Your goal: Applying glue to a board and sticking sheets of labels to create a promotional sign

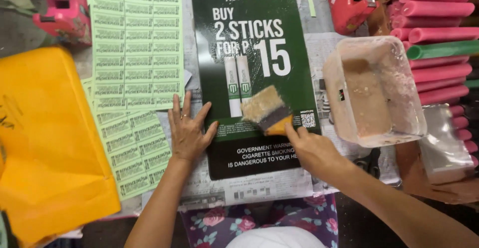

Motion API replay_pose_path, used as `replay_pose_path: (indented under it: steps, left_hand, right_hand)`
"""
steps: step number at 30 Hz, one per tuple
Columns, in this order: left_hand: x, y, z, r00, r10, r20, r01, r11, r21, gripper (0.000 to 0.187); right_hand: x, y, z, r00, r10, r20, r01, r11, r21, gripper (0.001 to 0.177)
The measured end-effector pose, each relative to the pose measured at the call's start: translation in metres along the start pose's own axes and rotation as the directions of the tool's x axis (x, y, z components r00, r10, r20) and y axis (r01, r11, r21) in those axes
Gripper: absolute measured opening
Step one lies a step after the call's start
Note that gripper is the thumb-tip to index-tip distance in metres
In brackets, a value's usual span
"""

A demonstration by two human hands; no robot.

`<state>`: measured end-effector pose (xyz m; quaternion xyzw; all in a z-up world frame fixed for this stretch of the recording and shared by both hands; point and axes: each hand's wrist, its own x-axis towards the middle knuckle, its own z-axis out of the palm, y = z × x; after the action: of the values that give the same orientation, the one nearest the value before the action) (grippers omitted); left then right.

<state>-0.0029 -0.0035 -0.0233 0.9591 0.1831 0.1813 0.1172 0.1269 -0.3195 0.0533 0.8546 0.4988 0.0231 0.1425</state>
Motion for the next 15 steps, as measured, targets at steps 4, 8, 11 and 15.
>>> replay_pose_path:
  steps: [4,8,11,15]
  left_hand:
    - [0.005,0.003,-0.003,0.998,0.019,-0.056,-0.018,1.000,0.024,0.052]
    - [0.017,0.010,-0.006,1.000,-0.013,0.001,0.013,1.000,-0.021,0.049]
    - [0.007,0.027,-0.032,0.989,-0.041,-0.142,0.033,0.998,-0.055,0.043]
    - [-0.081,0.027,-0.011,0.988,0.063,-0.139,-0.063,0.998,0.007,0.030]
  right_hand:
    - [-0.017,0.018,-0.086,0.990,0.043,0.136,-0.124,0.727,0.675,0.056]
    - [-0.015,0.042,-0.065,0.967,0.239,0.091,-0.205,0.513,0.833,0.033]
    - [-0.024,0.002,-0.027,0.945,0.277,0.174,-0.284,0.428,0.858,0.047]
    - [0.010,-0.016,0.017,0.963,0.259,0.074,-0.200,0.503,0.841,0.052]
